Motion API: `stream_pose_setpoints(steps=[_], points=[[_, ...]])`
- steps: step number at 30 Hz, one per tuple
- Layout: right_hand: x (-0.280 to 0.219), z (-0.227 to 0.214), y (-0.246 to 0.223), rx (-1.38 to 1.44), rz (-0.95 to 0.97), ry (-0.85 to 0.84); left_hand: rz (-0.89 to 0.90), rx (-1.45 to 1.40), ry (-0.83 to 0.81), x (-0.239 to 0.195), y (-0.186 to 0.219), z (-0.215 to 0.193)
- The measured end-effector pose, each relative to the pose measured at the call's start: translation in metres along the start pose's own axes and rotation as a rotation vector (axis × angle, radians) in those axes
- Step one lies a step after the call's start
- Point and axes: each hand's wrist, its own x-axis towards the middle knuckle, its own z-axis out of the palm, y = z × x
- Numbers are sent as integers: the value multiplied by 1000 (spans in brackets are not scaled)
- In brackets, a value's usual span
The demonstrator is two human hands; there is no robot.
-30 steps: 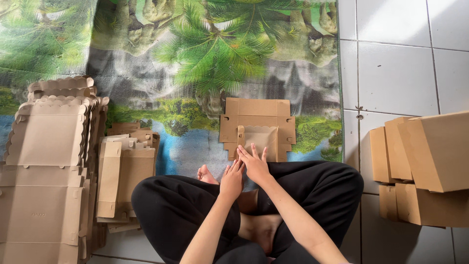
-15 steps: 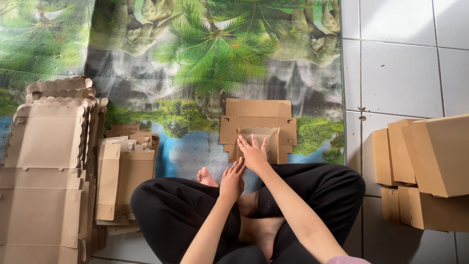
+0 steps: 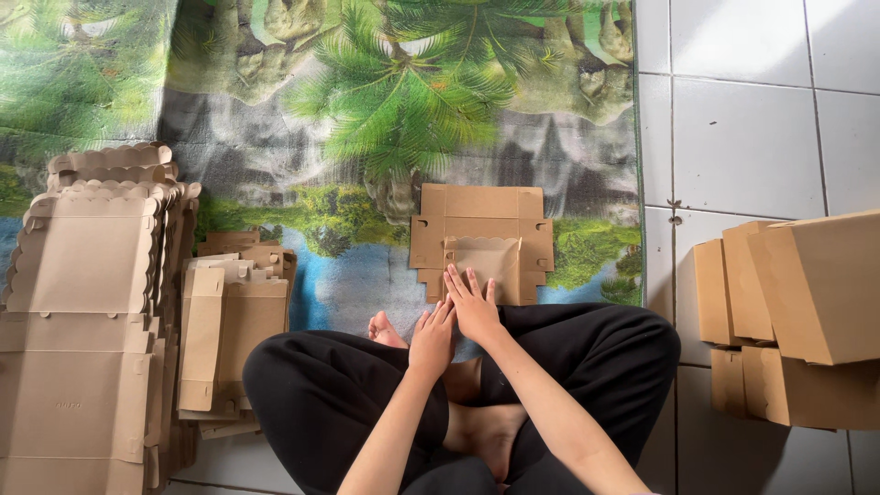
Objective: The person sits on the floor and assembles a flat-packed cardboard box by hand. They fold the side flaps, tuck in the tabs, and secure the box structure without using any tools.
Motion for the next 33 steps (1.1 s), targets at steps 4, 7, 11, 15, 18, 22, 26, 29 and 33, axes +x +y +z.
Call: stream_pose_setpoints(steps=[4,7,11,15,18,22,26,29,33], points=[[-4,10,3,20,-1,-17,-26,-25,-25,-4,8,-37],[-8,17,3,28,-5,-8,-23,-13,-27,-6,10,-43],[-15,27,4,35,1,-22,6,12,-59,-6,8,-46],[-21,31,5,52,5,-23,-19,-94,-80,-5,6,-43],[-22,25,3,62,0,7,-20,-62,-27,-5,6,-35],[-9,20,8,25,3,59,-24,-50,-37,-1,2,-18],[1,4,6,-36,-23,101,-52,-133,-37,2,0,-15],[16,-5,7,-67,-34,94,-68,-201,-19,1,2,-25],[34,-20,11,3,-7,38,-92,-238,16,2,2,-27]])
